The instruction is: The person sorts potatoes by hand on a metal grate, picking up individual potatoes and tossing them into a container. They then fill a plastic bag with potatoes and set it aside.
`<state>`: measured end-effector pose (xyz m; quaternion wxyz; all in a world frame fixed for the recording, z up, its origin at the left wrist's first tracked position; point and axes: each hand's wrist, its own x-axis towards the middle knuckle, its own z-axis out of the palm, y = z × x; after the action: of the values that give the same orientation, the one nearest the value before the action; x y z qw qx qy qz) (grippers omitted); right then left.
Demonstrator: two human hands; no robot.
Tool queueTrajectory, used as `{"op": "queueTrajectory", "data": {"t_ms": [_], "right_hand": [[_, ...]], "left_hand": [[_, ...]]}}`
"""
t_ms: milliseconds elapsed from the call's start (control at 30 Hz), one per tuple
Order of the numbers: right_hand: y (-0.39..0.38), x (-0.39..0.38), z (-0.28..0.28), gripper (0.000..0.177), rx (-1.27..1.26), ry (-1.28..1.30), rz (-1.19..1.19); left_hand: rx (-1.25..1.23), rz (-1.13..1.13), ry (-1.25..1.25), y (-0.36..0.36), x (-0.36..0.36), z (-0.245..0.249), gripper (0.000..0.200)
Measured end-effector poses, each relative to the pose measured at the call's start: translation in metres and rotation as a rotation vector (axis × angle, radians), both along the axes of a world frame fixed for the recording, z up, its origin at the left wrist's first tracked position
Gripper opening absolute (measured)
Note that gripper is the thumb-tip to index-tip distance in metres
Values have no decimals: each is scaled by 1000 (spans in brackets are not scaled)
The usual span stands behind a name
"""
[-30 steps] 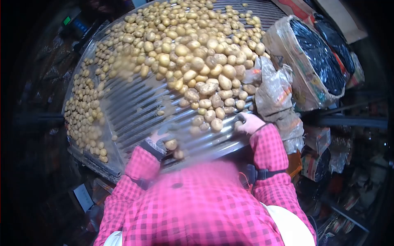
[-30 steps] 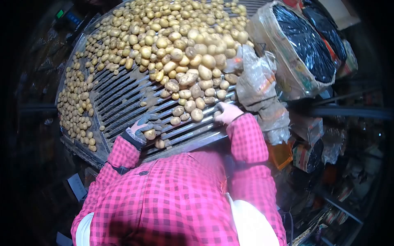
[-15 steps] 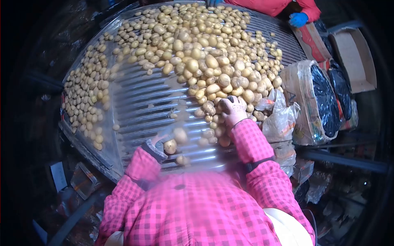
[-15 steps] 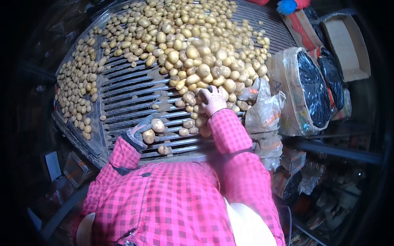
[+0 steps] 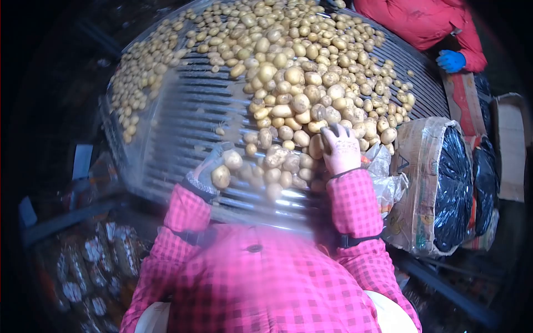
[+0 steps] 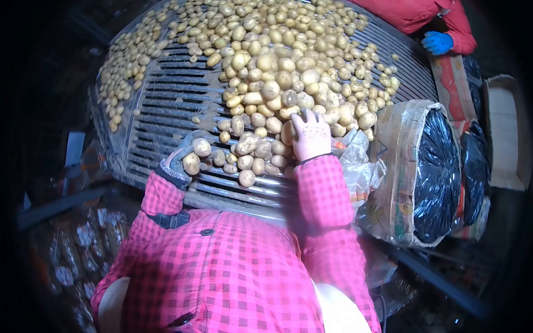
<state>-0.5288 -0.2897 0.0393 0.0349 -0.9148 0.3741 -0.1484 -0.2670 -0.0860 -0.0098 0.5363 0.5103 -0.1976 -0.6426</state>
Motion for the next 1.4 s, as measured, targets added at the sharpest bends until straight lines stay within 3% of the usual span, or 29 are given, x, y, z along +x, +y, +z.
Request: {"op": "queueTrajectory", "data": {"t_ms": [100,133,200,233,267,300,333,367,433,467,533,567,600,667,700,733,767,833,933,967,1000,1067,1100,1133,1167,1233,1367,1400], "right_hand": [[-21,-22,-23,46,-28,147,213],[-23,-23,-19,45,31,204,234],[-24,-21,-11,41,88,296,275],[-25,-15,-10,41,79,284,301],[-24,-6,-9,40,105,435,287],[-22,0,-8,39,130,591,270],[-20,5,-18,26,-11,602,289],[-20,10,-31,26,-28,600,323],[-21,29,-62,36,127,410,-78],[-30,28,-74,43,110,516,48],[-14,26,-29,31,85,687,181],[-18,17,-35,32,68,691,256],[-16,12,-31,51,104,734,350],[-6,5,-28,63,138,689,356],[-3,5,-24,69,223,709,315],[-4,2,-26,74,272,662,299],[-2,3,-19,65,305,640,278],[-19,4,-29,63,498,669,289],[-16,-10,-26,48,1433,3,183],[-1,-2,-26,56,1840,-293,262],[28,1,2,54,1990,-372,-185],[56,30,-27,66,1778,-588,71],[84,56,-2,71,1791,-530,387],[97,76,-10,74,1852,-511,559],[122,92,9,77,1908,-518,605],[148,115,30,77,1742,-341,775],[170,147,20,74,1703,-335,915],[178,152,20,73,1797,-358,896]], "left_hand": [[-12,98,-46,4,-45,27,45],[19,116,75,11,-52,20,45],[-22,101,-210,23,-69,28,39],[27,207,-25,29,-81,36,37],[73,328,156,32,-95,51,37],[68,354,152,38,-101,42,37],[-121,331,-5,44,-106,23,38],[-221,308,-126,49,-107,19,36],[-402,271,-400,55,-105,19,33],[-449,278,-481,62,-108,18,31],[-413,297,-547,77,-101,12,36],[-369,314,-540,84,-98,10,40],[-321,340,-524,90,-95,10,44],[-179,455,-329,102,-102,24,52],[-243,522,-235,106,-105,5,47],[-309,586,-142,111,-108,-14,43],[-177,541,-298,117,-104,-17,41],[-321,373,-522,123,-100,-12,38],[-460,441,-276,125,-98,-31,41],[-409,357,-233,123,-94,-34,41],[-355,272,-195,122,-91,-37,42],[-258,235,-233,118,-99,4,42],[-528,383,39,109,-115,22,42],[-611,377,79,108,-116,36,42],[-621,345,58,109,-112,48,41],[-591,296,-30,117,-102,65,40],[-530,307,-200,153,-81,79,40],[-508,326,-241,163,-79,80,40]]}}
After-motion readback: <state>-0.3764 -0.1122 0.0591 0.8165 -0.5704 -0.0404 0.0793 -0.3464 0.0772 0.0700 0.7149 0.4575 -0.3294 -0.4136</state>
